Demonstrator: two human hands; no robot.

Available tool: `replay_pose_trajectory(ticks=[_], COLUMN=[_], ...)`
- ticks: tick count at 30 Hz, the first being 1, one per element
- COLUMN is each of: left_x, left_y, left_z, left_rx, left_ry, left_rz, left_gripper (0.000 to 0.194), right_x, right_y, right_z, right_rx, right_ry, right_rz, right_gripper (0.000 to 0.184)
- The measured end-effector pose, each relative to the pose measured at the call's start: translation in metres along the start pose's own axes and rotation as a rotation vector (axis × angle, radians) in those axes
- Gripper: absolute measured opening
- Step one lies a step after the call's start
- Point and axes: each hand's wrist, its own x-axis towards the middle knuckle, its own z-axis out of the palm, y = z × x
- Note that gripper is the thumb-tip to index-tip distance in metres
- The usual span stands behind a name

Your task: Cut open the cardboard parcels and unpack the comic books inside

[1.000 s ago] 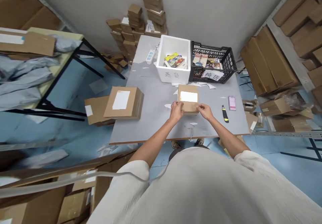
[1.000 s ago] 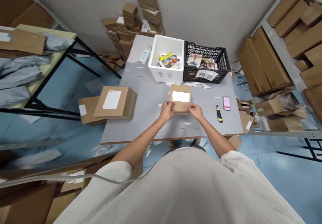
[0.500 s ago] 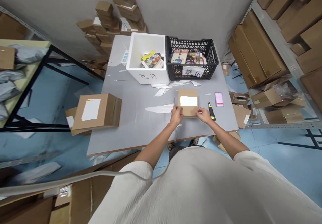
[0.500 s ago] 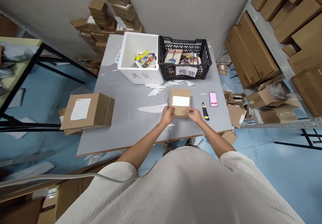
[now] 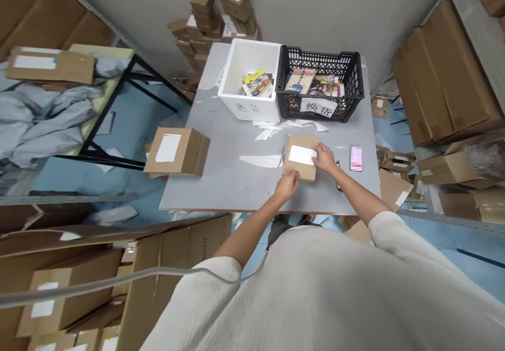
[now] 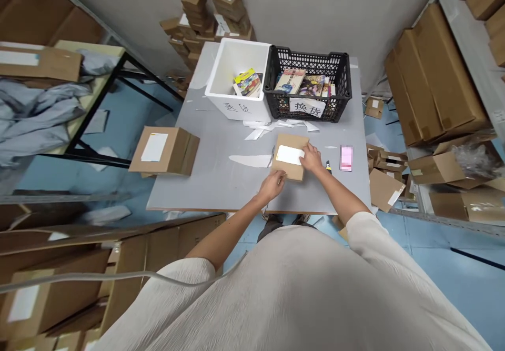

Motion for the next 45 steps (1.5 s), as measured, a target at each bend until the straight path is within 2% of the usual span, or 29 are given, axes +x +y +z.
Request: replay_pose_trajectory(ticks=[4,7,12,18,27,31,36,40,45], left_x=[-0.004,-0.005,-0.004,0.012,0.045,0.052,0.049,0.047,0.053], left_y=[0.004,0.008,0.006,-0.008,-0.027,-0.046,-0.067,-0.076,-0.081], left_z=[0.002,0.002,0.000,-0.015,-0.028,-0.036,-0.049,-0.056,-0.055], left_rx=[0.024,0.033,0.041,0.062,0.038,0.049,0.133,0.151,0.151], left_ry=[-0.025,-0.038,-0.026,-0.017,-0.008,0.013,0.017,-0.008,-0.021], left_rz=[0.005,0.004,-0.007,-0.018,0.073,0.116,0.155,0.152,0.172], left_gripper=[0.032,0.030,0.029,0.027,0.036,0.041,0.042,0.042,0.045], right_x=[0.027,0.040,0.044,0.022,-0.024,-0.045,-0.062,-0.070,-0.074], right_y=[-0.005,-0.008,-0.011,-0.019,-0.022,-0.030,-0.044,-0.054,-0.057], right_z=[-0.005,-0.009,-0.015,-0.022,-0.023,-0.012,0.002,0.008,0.011], right_rx=[-0.036,-0.071,-0.115,-0.253,-0.212,-0.148,-0.114,-0.113,-0.130], right_ry=[-0.070,-0.131,-0.160,-0.111,-0.046,-0.053,-0.087,-0.081,-0.079], right_rz=[-0.073,-0.073,-0.049,0.133,0.466,0.515,0.532,0.542,0.560], right_gripper=[0.058,0.061,0.061,0.057,0.064,0.065,0.065,0.064,0.056])
